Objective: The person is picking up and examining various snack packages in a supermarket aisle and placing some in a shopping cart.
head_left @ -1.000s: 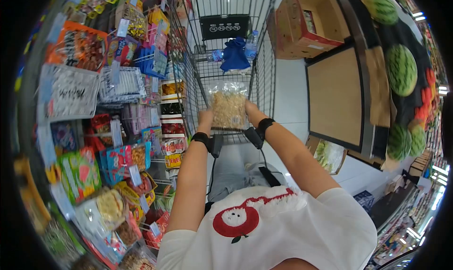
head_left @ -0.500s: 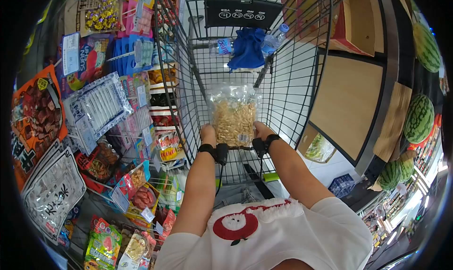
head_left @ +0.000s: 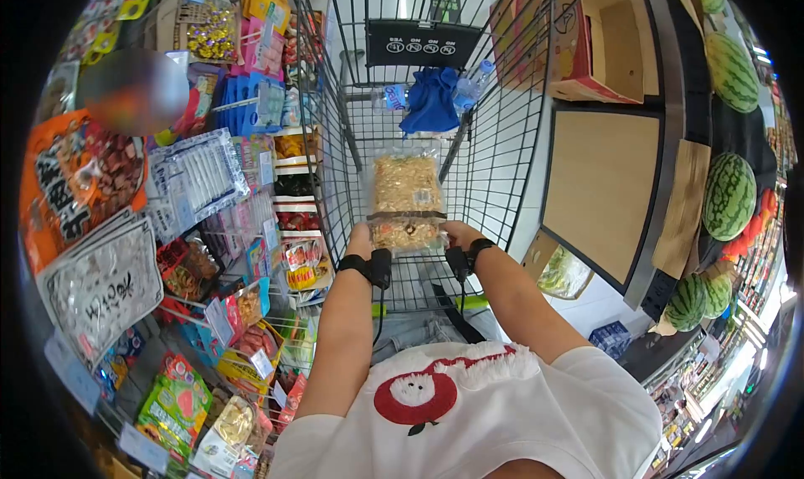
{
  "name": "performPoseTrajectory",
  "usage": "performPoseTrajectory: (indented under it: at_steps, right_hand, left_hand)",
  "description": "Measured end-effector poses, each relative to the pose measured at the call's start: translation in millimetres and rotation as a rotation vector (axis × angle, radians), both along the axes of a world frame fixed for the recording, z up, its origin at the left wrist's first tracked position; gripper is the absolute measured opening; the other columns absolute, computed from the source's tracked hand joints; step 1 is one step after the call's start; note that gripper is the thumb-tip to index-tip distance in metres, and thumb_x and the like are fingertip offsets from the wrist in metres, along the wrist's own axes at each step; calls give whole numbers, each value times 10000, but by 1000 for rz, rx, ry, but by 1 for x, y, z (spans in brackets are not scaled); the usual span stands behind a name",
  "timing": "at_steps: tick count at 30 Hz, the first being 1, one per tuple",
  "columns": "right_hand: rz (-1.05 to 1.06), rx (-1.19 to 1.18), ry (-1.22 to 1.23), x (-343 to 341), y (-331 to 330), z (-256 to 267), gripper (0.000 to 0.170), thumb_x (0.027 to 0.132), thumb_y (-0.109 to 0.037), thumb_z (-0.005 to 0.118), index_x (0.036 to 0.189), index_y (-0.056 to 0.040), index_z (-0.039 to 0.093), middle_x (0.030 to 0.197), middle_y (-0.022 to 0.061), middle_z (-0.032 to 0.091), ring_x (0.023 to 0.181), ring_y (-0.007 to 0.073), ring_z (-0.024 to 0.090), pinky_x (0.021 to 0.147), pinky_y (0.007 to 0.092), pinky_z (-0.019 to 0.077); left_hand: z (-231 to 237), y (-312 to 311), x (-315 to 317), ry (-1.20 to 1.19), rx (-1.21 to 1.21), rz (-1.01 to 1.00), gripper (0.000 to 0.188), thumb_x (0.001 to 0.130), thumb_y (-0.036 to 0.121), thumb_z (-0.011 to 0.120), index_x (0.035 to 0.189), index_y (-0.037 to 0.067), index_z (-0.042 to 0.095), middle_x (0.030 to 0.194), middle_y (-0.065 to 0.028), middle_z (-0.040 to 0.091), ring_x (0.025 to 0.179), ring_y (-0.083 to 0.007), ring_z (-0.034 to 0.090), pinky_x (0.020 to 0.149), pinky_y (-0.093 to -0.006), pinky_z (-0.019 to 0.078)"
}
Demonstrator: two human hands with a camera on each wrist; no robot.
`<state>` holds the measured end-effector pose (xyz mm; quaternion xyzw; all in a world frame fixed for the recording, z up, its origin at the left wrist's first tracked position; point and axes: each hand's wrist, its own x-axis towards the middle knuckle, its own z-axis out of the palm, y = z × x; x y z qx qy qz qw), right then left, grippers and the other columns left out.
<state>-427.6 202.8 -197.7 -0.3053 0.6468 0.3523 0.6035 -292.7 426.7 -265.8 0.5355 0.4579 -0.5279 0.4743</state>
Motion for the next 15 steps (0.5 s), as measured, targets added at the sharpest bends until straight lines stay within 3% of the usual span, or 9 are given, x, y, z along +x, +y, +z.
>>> performPoseTrajectory:
  at_steps: [2,3,6,7,9,11,12,15]
  right_hand:
    - [-142,4,-16,-5,7,2,88,778,-160,501,734,-91,467,550,13,397,421,130,352,363,272,289]
    - [-92,-50,-1,4,8,33,195,774,-212,544,668,-64,474,554,50,421,462,145,377,419,294,318]
    - [-143,24,-123,-4,2,55,175,781,-200,541,677,-69,489,538,51,428,442,124,381,391,270,309]
    - [-45,107,-273,-13,0,48,171,790,-197,542,699,-61,495,507,35,411,404,113,362,365,256,296]
    - [-4,113,-259,-23,0,52,171,802,-123,527,677,-64,426,503,10,372,354,90,317,313,215,265]
    - [-61,111,-231,-18,-1,77,194,815,-93,514,668,-66,390,501,-8,350,330,75,293,291,190,247]
    - [-142,111,-208,-19,2,91,198,821,-100,509,669,-67,388,501,-12,347,331,72,291,295,185,244]
    - [-220,70,-228,-28,17,149,141,835,-112,475,711,-49,454,481,0,373,340,73,300,313,175,251]
  left_hand:
    - [10,3,-7,-100,-41,-1,352,886,245,336,1026,-48,472,982,-105,537,829,-227,531,691,-365,430]
    - [34,7,-5,-261,-103,-354,302,872,206,355,1006,-33,483,970,-107,540,827,-228,538,682,-353,440]
    - [164,12,22,-762,-236,-1427,175,830,88,410,944,11,517,932,-113,548,819,-230,557,654,-318,471]
    - [174,13,22,-834,-235,-1507,173,825,92,417,944,14,516,908,-115,546,789,-227,549,631,-320,466]
    - [163,21,11,-695,-217,-1274,170,814,99,431,942,22,512,860,-118,543,729,-221,533,584,-322,456]
    - [136,21,1,-367,-143,-600,169,804,107,446,941,29,508,812,-122,540,669,-214,517,538,-324,445]
    - [135,24,-5,-299,-106,-411,170,799,111,453,940,33,506,788,-123,539,639,-211,509,514,-325,440]
    - [173,30,-23,-305,-184,-292,171,803,124,447,923,6,481,679,-135,524,526,-200,467,439,-325,409]
